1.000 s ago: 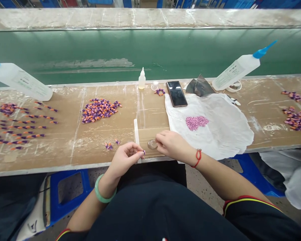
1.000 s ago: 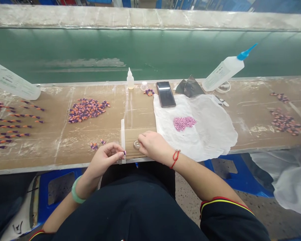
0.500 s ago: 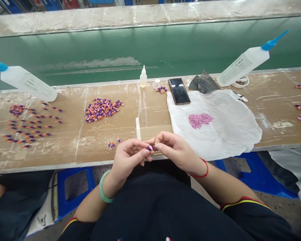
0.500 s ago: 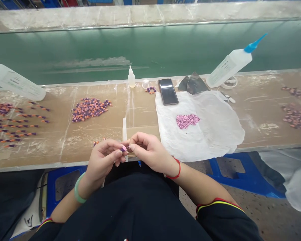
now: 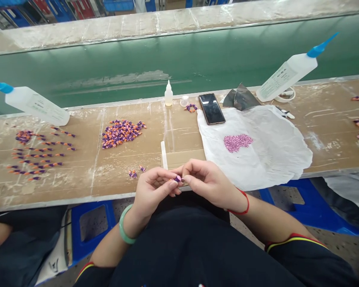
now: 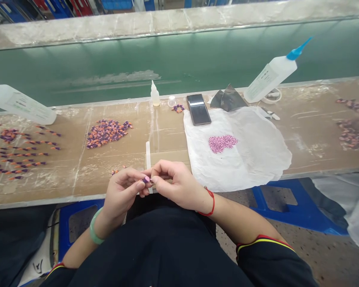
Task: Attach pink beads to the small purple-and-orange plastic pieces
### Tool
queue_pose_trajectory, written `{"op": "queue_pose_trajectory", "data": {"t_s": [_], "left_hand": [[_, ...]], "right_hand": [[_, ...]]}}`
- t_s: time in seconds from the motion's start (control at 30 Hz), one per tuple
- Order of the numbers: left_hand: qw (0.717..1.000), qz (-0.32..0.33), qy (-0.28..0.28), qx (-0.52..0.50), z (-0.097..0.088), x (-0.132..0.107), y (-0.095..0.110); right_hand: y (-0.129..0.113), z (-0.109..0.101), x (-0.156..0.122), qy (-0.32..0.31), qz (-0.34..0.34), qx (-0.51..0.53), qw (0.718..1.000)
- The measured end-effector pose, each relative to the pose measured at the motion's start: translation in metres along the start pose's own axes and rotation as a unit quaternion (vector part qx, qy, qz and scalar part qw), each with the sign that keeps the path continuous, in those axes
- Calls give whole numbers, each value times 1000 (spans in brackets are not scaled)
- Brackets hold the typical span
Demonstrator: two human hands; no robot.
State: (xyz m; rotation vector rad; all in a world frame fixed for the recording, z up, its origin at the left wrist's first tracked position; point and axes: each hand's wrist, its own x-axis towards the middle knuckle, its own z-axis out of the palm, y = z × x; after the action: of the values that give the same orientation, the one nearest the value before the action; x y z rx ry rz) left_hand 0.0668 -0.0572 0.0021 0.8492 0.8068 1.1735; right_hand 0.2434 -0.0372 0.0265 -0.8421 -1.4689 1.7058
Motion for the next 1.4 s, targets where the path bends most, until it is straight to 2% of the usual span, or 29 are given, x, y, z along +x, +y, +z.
{"op": "queue_pose_trajectory", "data": {"t_s": [0.13,0.33,0.73,0.93,1.1,1.23,1.4], "left_hand": [[1000,6,0,-1,2,0,0],[1000,16,20,8,7,-2,1],[999,28,26,14,7,0,1],[997,37,47,41,9,-2,4],[996,2,61,65,9,-2,6],[993,-26,85,73,7,-1,5],[988,-52,107,96,6,-3,2]], "right_hand": [[-2,0,0,6,-13,-34,999],[-7,1,-1,30,-63,-144,987],[-7,2,-2,52,-132,-236,961],[-4,5,-2,62,-140,-259,954],[-1,5,-2,70,-126,-278,950],[-7,-9,-4,82,-93,-283,951],[-1,-42,-23,210,-48,-236,947]]}}
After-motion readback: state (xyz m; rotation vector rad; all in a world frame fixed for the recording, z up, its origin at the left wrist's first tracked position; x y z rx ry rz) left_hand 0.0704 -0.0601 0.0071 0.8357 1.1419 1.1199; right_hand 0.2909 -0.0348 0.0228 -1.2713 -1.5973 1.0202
